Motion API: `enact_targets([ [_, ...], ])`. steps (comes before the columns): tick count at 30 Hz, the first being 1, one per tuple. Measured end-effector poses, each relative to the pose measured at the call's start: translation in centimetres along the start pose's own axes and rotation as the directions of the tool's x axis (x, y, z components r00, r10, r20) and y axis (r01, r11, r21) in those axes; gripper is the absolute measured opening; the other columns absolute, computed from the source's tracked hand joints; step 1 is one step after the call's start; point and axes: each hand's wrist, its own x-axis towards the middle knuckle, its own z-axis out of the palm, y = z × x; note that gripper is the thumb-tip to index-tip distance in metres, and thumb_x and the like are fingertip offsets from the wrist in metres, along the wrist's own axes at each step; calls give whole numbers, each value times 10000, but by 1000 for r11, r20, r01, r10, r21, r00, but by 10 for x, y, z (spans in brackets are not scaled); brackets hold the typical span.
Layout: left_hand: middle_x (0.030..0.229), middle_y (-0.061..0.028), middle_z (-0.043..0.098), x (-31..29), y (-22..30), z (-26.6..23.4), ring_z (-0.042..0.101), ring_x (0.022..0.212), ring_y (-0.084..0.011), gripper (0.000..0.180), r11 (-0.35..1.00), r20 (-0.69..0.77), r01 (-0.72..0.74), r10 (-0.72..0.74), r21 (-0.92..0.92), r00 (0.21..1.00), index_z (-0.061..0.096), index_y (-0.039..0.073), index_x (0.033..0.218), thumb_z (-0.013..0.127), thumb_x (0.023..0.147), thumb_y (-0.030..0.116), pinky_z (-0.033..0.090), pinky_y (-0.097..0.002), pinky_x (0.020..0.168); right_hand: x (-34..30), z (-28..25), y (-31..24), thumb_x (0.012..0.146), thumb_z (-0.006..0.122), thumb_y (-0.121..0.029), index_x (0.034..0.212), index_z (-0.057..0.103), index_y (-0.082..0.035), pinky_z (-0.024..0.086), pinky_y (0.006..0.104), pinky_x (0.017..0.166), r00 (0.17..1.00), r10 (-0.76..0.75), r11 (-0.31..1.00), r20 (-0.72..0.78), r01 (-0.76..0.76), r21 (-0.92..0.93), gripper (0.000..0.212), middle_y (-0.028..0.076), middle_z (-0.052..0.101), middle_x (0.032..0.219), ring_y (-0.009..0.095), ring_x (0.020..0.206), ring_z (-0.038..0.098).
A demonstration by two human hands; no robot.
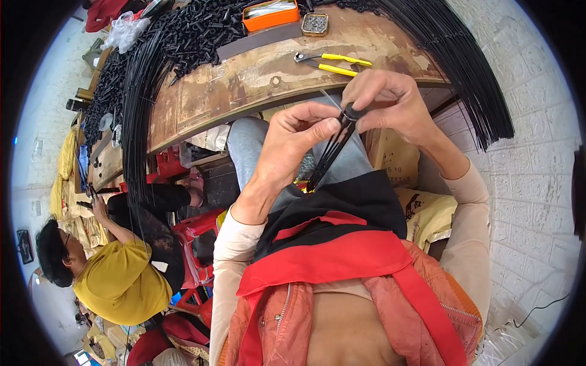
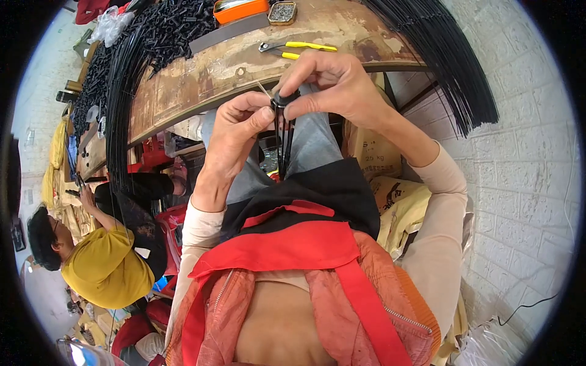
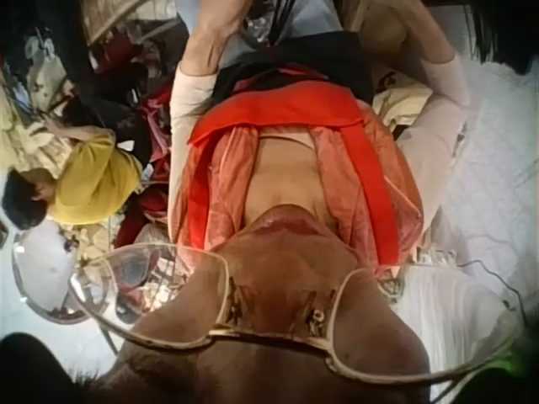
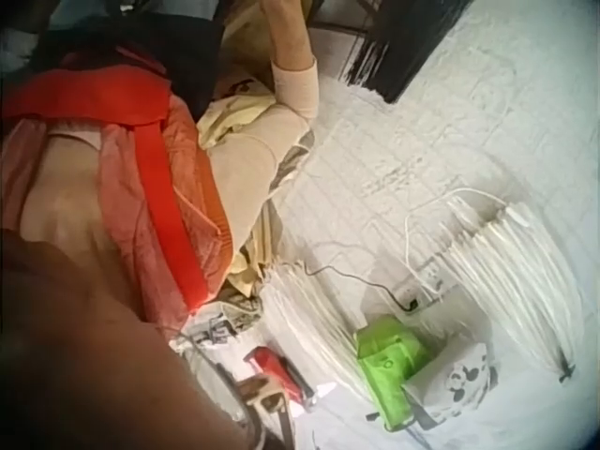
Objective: Assembling and organizing black cable bundles at a workbench in a factory.
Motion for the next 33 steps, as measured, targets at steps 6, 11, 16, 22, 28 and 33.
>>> enact_targets([
  [6, 904, -51, 692, 6, -12, -6, 638, 802, -103, 182, 995, -21, 50, -52, -89, 998, 682, 2, 1033, 709, 860, 53, 510, -239, 770, 2, -4, 15, 673, 748, 128, 877, 645, -38, 499, 313, 820, 994, -99, 993, 35, 97, 66, 282, 100, 638, 939, 205, 919, 608],
  [11, 885, -36, 672, -12, 0, 20, 630, 805, -91, 171, 882, -303, -177, 329, 436, 895, 633, -21, 1002, 705, 848, 3, 509, -234, 735, 12, 28, 10, 707, 683, 169, 893, 627, 4, 494, 289, 817, 979, 19, 1000, -205, -22, -13, 254, 87, 617, 988, 166, 938, 600],
  [16, 844, -30, 651, -19, 21, -8, 620, 756, -71, 249, 839, -257, -243, 403, 487, 879, 557, -4, 926, 761, 785, -24, 504, -215, 671, 37, 61, 26, 772, 609, 100, 1125, 590, 30, 500, 291, 811, 960, -63, 923, -273, 160, 351, 360, 78, 621, 991, 150, 907, 615],
  [22, 867, -23, 629, -27, 44, -36, 615, 827, -105, 472, 839, -269, -340, 475, 425, 838, 518, 24, 1140, 767, 749, -67, 504, -246, 787, 21, 71, 84, 841, 714, -42, 1004, 668, -5, 491, 224, 692, 956, 292, 952, 31, -293, 87, 174, 27, 680, 853, 67, 770, 625],
  [28, 844, -1, 630, -29, 49, -55, 599, 765, -59, 412, 845, -238, -328, 452, 422, 860, 550, 28, 1092, 777, 755, -40, 491, -207, 709, 27, 94, 81, 869, 715, -106, 908, 666, -8, 476, 203, 657, 953, 296, 951, -62, -288, 116, 116, 12, 663, 778, 54, 723, 608],
  [33, 928, -37, 645, -26, 48, -58, 610, 849, -90, 327, 855, -264, -345, 461, 386, 847, 578, 11, 1125, 722, 831, -1, 491, -226, 788, 35, 100, 87, 882, 695, -97, 880, 652, -9, 459, 207, 625, 961, 252, 967, -114, -245, 71, 98, 7, 647, 760, 45, 698, 588],
])
